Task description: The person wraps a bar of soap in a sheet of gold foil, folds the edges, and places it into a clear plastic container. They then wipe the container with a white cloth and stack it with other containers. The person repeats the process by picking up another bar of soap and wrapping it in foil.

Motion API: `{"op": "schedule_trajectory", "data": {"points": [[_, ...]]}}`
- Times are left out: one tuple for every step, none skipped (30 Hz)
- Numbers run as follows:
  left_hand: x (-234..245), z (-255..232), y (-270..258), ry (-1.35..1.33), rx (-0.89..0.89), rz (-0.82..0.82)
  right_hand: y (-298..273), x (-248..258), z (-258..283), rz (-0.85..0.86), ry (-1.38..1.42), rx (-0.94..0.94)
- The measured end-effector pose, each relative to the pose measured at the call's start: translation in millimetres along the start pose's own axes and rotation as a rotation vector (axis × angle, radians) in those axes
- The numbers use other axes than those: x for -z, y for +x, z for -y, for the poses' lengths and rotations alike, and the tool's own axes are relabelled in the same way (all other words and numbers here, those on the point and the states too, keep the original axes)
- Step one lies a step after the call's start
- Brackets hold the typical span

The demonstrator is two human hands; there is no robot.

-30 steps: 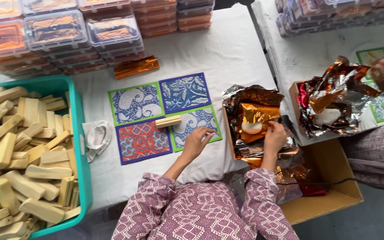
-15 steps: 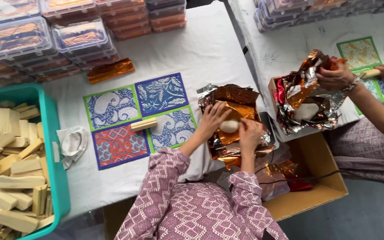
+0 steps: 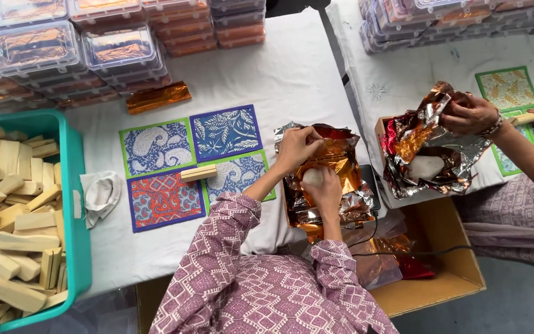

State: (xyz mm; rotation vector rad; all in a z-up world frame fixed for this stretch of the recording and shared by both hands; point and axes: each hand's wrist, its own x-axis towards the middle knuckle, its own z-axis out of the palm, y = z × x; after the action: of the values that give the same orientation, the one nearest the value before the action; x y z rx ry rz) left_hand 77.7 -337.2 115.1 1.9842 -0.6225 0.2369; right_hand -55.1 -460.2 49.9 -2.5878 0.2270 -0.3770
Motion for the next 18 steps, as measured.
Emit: {"op": "schedule_trajectory", "data": {"points": [[5, -8, 3, 0.002, 0.003, -0.002, 0, -2, -6, 0.003, 0.002, 0.002], [9, -17, 5, -0.03, 0.139, 0.036, -1, -5, -11, 0.006, 0.01, -0.03], [14, -26, 8, -0.063, 0.273, 0.074, -1, -7, -17, 0.008, 0.019, -0.064], [15, -27, 9, -0.061, 0.275, 0.073, -1, -9, -19, 0.009, 0.02, -0.063], [16, -29, 11, -0.09, 0.269, 0.047, -2, -10, -22, 0.009, 0.016, -0.072], [17, -31, 12, -0.119, 0.263, 0.021, -3, -11, -24, 0.01, 0.012, -0.081], [15, -26, 12, -0.12, 0.263, 0.017, -4, -7, -21, 0.01, 0.011, -0.077], [13, -21, 12, -0.106, 0.235, 0.003, -5, -4, -19, 0.011, 0.03, -0.086], [11, -16, 10, -0.09, 0.209, -0.009, -8, -2, -16, 0.015, 0.051, -0.096], [11, -15, 7, -0.089, 0.211, -0.012, -10, -1, -16, 0.017, 0.051, -0.094], [11, -14, 8, -0.144, 0.251, -0.021, -9, 0, -16, 0.008, 0.056, -0.099], [12, -14, 8, -0.199, 0.291, -0.03, -9, 1, -16, -0.001, 0.06, -0.103], [13, -15, 8, -0.198, 0.29, -0.034, -6, 8, -9, -0.001, 0.06, -0.1], [13, -17, 9, -0.172, 0.305, 0.026, -2, 14, -2, 0.024, -0.001, -0.122], [13, -19, 7, -0.148, 0.326, 0.086, -2, 21, 4, 0.054, -0.065, -0.144], [8, -17, 3, -0.149, 0.33, 0.082, 1, 23, 6, 0.058, -0.066, -0.14], [4, -15, 2, -0.192, 0.331, 0.114, 4, 24, 9, 0.098, -0.117, -0.133], [0, -13, 0, -0.235, 0.331, 0.147, 8, 26, 11, 0.138, -0.167, -0.125]]}}
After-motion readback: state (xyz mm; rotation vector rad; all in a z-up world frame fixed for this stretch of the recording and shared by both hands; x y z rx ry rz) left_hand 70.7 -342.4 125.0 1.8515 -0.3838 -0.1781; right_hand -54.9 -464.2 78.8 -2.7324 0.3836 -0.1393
